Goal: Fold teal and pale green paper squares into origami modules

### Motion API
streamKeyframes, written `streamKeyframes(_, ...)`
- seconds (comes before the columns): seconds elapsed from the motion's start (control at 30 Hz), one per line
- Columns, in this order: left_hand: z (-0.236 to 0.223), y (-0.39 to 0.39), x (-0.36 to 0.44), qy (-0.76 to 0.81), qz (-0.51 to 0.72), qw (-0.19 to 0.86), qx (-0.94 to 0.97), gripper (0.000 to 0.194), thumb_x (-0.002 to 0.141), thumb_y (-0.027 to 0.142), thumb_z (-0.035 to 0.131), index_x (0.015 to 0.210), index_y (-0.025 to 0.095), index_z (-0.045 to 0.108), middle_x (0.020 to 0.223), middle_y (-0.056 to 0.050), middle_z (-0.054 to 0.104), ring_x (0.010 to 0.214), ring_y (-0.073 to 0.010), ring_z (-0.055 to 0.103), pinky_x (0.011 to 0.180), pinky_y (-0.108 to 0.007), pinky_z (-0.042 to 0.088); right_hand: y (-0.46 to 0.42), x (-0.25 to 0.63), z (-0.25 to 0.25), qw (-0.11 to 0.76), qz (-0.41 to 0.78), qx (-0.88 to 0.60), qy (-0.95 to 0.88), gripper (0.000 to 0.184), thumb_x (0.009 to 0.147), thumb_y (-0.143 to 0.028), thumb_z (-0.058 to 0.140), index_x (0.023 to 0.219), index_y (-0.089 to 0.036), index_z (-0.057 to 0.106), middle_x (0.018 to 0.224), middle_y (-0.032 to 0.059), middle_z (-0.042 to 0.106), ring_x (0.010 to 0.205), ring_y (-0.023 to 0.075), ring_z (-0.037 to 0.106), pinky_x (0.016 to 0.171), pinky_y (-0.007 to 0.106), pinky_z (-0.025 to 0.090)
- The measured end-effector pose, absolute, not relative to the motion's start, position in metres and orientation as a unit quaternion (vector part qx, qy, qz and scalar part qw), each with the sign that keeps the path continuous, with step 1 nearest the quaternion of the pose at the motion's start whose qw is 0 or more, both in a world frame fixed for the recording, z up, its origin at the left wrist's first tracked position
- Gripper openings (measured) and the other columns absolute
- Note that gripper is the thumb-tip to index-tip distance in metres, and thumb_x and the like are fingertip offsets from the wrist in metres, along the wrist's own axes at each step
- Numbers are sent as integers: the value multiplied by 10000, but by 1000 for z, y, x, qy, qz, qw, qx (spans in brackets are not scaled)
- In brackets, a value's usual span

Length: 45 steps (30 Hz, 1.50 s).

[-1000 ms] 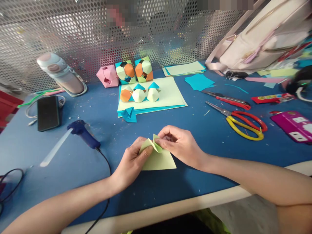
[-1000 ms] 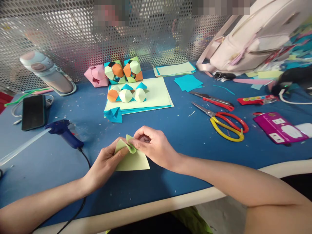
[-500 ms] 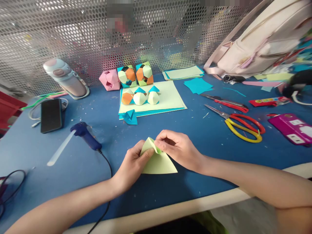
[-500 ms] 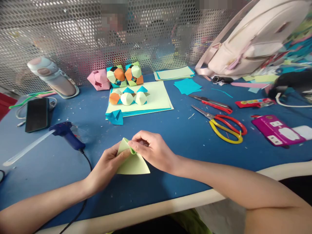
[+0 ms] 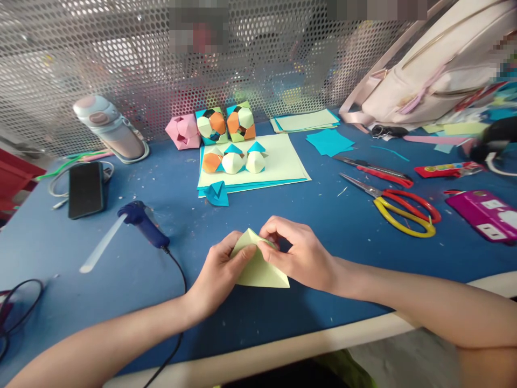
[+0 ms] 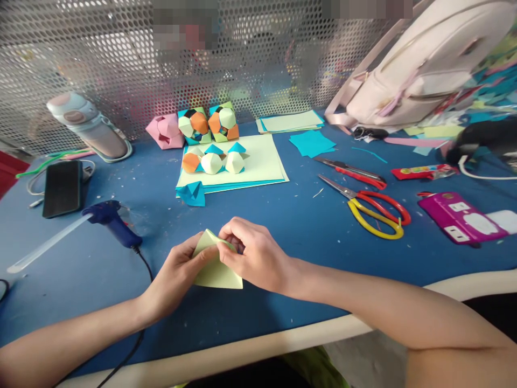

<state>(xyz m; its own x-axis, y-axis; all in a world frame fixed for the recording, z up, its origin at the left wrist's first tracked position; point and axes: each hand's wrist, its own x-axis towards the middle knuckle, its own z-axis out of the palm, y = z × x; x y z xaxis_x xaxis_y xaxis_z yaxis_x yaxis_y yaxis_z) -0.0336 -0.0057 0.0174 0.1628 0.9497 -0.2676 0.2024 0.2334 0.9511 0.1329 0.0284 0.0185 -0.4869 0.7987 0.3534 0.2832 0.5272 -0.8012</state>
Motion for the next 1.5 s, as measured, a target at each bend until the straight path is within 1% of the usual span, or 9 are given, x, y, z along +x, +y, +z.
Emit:
streamKeyframes(0.13,20,-4,-35,541,351,581,497,282,791,426,567,732,151,551,666,22,470,595,-95,407,502,-189,335,29,134,20,369,359,-338,-787,133,829,-179,469,703,-200,430,673,-11,447,594,103,411,567,233,369)
streamKeyframes(0.3,27,-1,-37,552,323,611,466,281,728,415,637,690,147,561,617,24,505,557,-96,433,478,-192,318,32,136,24,341,400,-351,-775,131,804,-158,487,686,-193,443,642,-26,429,587,93,388,544,219,349)
streamKeyframes(0.5,28,1,-38,565,333,582,480,253,728,399,629,714,147,606,610,17,552,547,-100,454,476,-195,338,35,139,24,292,461,-382,-746,101,777,-191,525,688,-185,477,637,-33,428,587,86,379,518,201,344)
streamKeyframes(0.77,24,-2,-37,574,350,543,503,226,740,360,606,690,139,611,616,8,549,566,-101,449,490,-197,355,36,139,26,260,480,-419,-726,68,745,-195,549,695,-176,506,613,-39,429,566,85,377,494,204,327)
streamKeyframes(0.97,21,-2,-37,575,340,533,520,238,758,367,587,693,139,605,595,19,510,557,-94,419,483,-195,336,36,139,28,241,489,-433,-718,60,730,-178,557,686,-169,516,602,-39,444,560,83,385,492,204,329)
streamKeyframes(1.13,21,0,-37,578,341,524,525,221,752,348,583,677,141,594,587,23,495,549,-91,410,477,-192,331,37,141,29,227,531,-428,-695,29,742,-175,534,728,-158,554,615,-25,506,558,85,430,483,197,348)
streamKeyframes(1.2,20,0,-37,578,340,525,524,210,750,336,577,673,141,583,597,17,506,551,-91,415,476,-192,332,37,142,30,225,545,-425,-687,70,749,-164,514,766,-152,581,631,-18,530,563,87,446,484,197,353)
streamKeyframes(1.37,20,0,-37,584,335,511,534,212,754,331,564,680,133,584,588,20,492,547,-88,405,472,-190,327,36,143,32,222,555,-421,-682,118,739,-132,501,813,-150,590,651,-26,529,579,82,456,505,191,361)
streamKeyframes(1.5,21,0,-37,581,342,499,545,220,759,329,566,668,129,586,568,33,459,542,-80,383,468,-184,318,36,141,31,222,516,-431,-706,34,733,-157,547,766,-153,557,646,-36,486,598,82,422,521,194,345)
